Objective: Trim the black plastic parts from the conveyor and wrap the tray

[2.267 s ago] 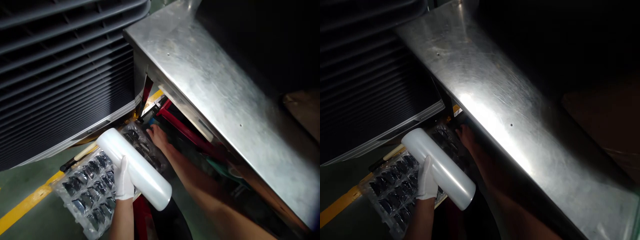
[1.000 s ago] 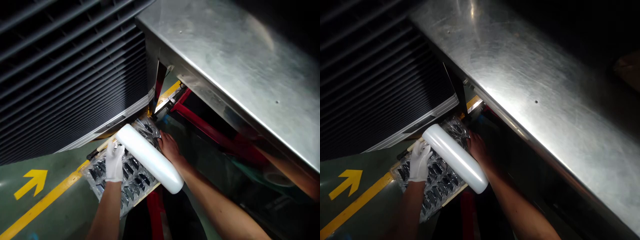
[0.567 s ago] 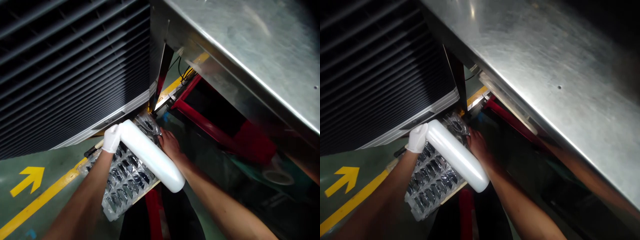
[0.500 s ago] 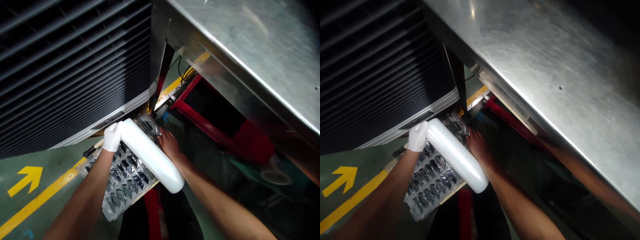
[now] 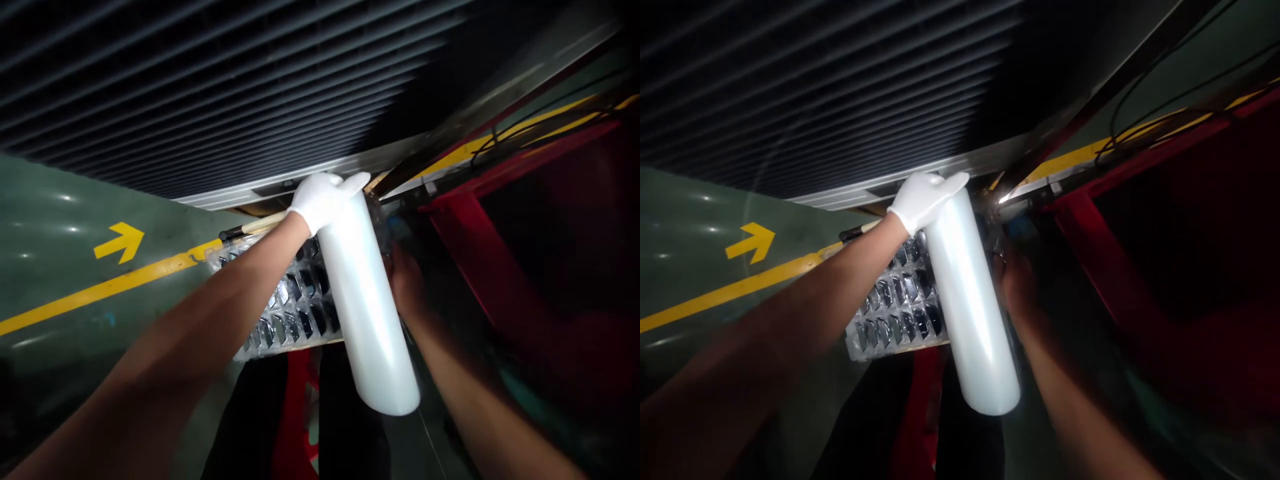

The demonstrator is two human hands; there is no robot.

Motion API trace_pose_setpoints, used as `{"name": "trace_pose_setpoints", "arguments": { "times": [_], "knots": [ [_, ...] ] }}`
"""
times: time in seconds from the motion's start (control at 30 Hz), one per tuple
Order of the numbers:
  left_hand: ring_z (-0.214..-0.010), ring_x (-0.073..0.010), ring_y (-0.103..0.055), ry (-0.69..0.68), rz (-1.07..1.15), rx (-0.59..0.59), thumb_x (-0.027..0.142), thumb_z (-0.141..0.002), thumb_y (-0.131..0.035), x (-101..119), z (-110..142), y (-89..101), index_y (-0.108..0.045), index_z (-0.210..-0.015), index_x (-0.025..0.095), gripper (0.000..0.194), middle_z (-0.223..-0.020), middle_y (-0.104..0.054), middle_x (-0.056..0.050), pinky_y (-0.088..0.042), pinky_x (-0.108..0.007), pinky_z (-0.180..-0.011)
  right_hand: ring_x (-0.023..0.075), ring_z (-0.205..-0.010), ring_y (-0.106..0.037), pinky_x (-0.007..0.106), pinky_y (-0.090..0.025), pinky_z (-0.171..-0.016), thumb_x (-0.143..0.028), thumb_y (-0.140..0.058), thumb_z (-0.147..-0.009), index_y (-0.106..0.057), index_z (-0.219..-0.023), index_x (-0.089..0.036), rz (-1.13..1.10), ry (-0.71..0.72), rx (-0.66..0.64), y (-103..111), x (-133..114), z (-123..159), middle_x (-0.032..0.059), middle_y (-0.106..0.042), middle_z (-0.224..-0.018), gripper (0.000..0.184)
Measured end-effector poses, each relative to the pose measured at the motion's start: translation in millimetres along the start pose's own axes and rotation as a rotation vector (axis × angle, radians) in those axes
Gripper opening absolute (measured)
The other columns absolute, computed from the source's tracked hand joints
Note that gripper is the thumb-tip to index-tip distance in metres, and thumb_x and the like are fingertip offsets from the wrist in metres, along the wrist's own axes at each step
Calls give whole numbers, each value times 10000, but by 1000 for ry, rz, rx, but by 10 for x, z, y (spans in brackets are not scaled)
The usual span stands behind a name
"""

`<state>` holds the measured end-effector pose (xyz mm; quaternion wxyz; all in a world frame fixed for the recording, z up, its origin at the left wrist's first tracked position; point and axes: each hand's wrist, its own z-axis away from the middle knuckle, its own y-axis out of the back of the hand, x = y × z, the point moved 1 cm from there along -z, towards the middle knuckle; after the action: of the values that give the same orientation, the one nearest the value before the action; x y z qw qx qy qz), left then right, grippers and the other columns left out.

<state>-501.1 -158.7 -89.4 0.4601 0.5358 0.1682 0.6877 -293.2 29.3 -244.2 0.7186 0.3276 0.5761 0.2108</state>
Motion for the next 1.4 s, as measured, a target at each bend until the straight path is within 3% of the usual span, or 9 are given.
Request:
{"name": "trace_pose_setpoints", "arguments": {
  "times": [0.07,0.13,0.33,0.5,0.73,0.93,1.17,1.4],
  "knots": [
    [-929,-254,-752,-10,-66,-60,698,-978,-306,19,15,93,-611,-584,134,753,-852,-770,-126,-519,-376,-797,276,-1227,-633,525,-542,-1049,-400,-600,-1055,-623,-1365,-231,61,21,14,-11,6,1,112,-629,-1393,355],
    [-967,-278,-730,-11,-152,-106,739,-941,-479,-19,87,217,-661,-640,156,680,-861,-779,-152,-520,-381,-864,292,-1227,-639,559,-533,-1053,-391,-639,-1034,-591,-1401,-200,130,32,38,-30,-15,18,118,-632,-1388,416],
    [-876,-232,-683,49,-485,-249,810,-913,-465,-401,216,519,-696,-790,176,686,-842,-722,-59,-519,-449,-892,317,-1266,-632,499,-516,-1095,-356,-477,-1089,-515,-1507,-127,258,43,62,-56,-127,31,187,-671,-1381,478],
    [-828,-220,-682,121,-658,-359,780,-924,-490,-599,270,619,-707,-856,168,652,-850,-722,-55,-536,-416,-829,311,-1266,-625,453,-508,-1093,-353,-435,-1098,-488,-1532,-105,284,26,64,-24,-178,48,180,-678,-1387,503],
    [-912,-222,-713,160,-773,-526,620,-971,-590,-746,322,661,-715,-947,154,483,-949,-752,-68,-564,-441,-891,277,-1256,-637,503,-514,-1073,-416,-516,-1090,-532,-1477,-186,293,13,88,-37,-186,60,135,-647,-1398,450],
    [-983,-233,-711,117,-738,-600,502,-979,-648,-1033,238,600,-707,-1084,148,374,-1087,-740,-81,-590,-446,-888,290,-1242,-642,520,-515,-1063,-418,-514,-1087,-507,-1500,-173,277,14,116,-106,-139,57,144,-658,-1374,480],
    [-899,-204,-716,72,-538,-575,470,-990,-647,-1326,249,638,-709,-1084,149,340,-1041,-742,-59,-611,-403,-822,365,-1242,-627,482,-500,-1039,-374,-433,-1098,-500,-1525,-63,238,30,113,-129,-150,32,269,-667,-1359,533],
    [-983,-233,-725,-81,-327,-446,498,-1021,-582,-1692,621,929,-710,-1121,152,383,-1093,-750,-65,-603,-435,-888,282,-1225,-649,531,-539,-1052,-378,-597,-1059,-549,-1456,-200,272,1,122,-105,-198,41,129,-632,-1404,438]
  ]
}}
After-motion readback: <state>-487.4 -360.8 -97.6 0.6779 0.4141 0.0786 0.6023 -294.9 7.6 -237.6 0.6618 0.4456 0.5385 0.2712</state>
